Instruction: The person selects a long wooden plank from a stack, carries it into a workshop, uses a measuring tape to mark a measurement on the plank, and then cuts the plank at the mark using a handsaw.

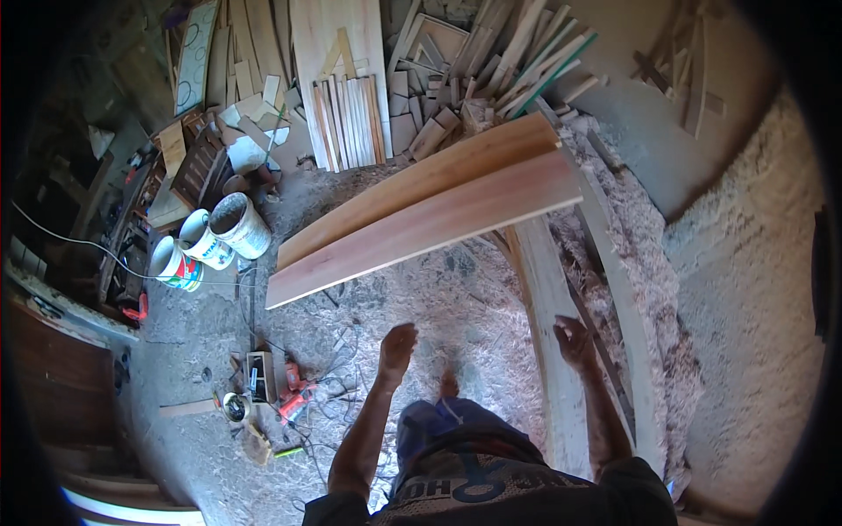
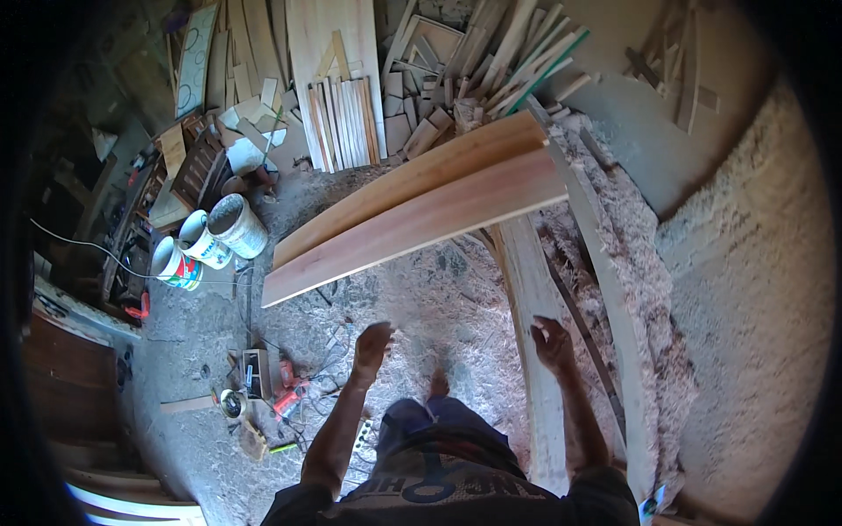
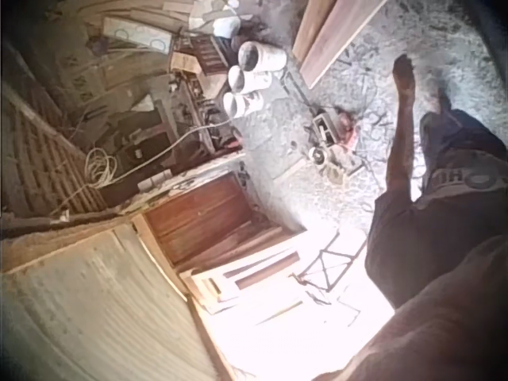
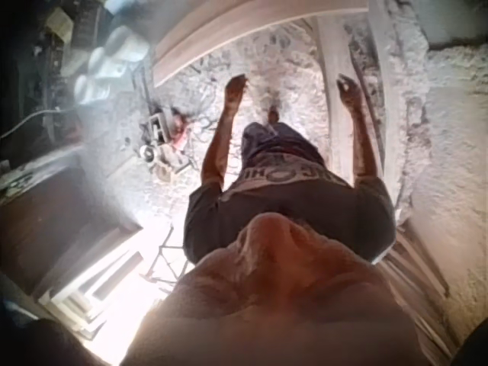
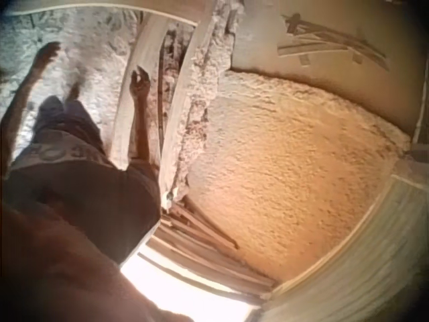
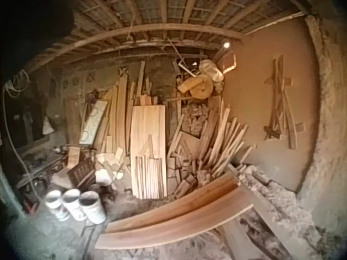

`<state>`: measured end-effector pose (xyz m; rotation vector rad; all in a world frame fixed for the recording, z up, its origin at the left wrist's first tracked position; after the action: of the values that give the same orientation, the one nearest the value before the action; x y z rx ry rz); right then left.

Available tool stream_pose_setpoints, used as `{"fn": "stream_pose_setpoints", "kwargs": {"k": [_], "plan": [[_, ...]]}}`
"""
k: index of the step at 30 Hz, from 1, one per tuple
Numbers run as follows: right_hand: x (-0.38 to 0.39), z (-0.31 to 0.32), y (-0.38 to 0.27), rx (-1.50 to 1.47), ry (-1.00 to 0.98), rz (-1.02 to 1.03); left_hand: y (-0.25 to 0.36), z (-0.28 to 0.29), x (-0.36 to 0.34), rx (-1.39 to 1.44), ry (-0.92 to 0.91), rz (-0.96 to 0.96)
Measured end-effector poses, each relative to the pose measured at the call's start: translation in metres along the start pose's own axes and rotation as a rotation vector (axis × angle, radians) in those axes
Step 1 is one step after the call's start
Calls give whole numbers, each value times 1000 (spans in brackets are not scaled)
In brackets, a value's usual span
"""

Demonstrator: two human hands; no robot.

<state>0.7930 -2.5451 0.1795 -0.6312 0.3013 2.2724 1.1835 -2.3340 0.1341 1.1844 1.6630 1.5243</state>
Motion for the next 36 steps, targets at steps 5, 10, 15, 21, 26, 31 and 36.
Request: {"fn": "stream_pose_setpoints", "kwargs": {"k": [5, 10, 15, 21, 26, 31, 36], "plan": [[-152, -66, 160, -68, -159, 142, -96, 25, -96, 392, 196, 565], [-295, -140, 230, 19, -236, -331, -160, 60, -199, 778, 506, 629], [-348, -232, 306, 283, -614, -547, -208, 62, -313, 949, 636, 679], [-388, -267, 300, 114, -601, -635, -247, 68, -393, 1240, 560, 473], [-391, -279, 300, 31, -553, -708, -236, 70, -412, 1385, 663, 503], [-429, -298, 287, -57, -509, -711, -218, 77, -442, 1398, 623, 201], [-456, -302, 285, -102, -482, -741, -200, 66, -445, 1510, 566, 140]]}}
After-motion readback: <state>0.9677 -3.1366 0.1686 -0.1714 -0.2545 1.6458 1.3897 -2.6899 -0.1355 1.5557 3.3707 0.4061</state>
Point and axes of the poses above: each hand's wrist, its own x-axis away from the middle knuckle, its own z-axis out of the back of the hand, y = z × x, the point moved 3 cm from there along -x, towards the middle knuckle, and after that the axes turned 8 degrees about -y, right-handed, at the moved point
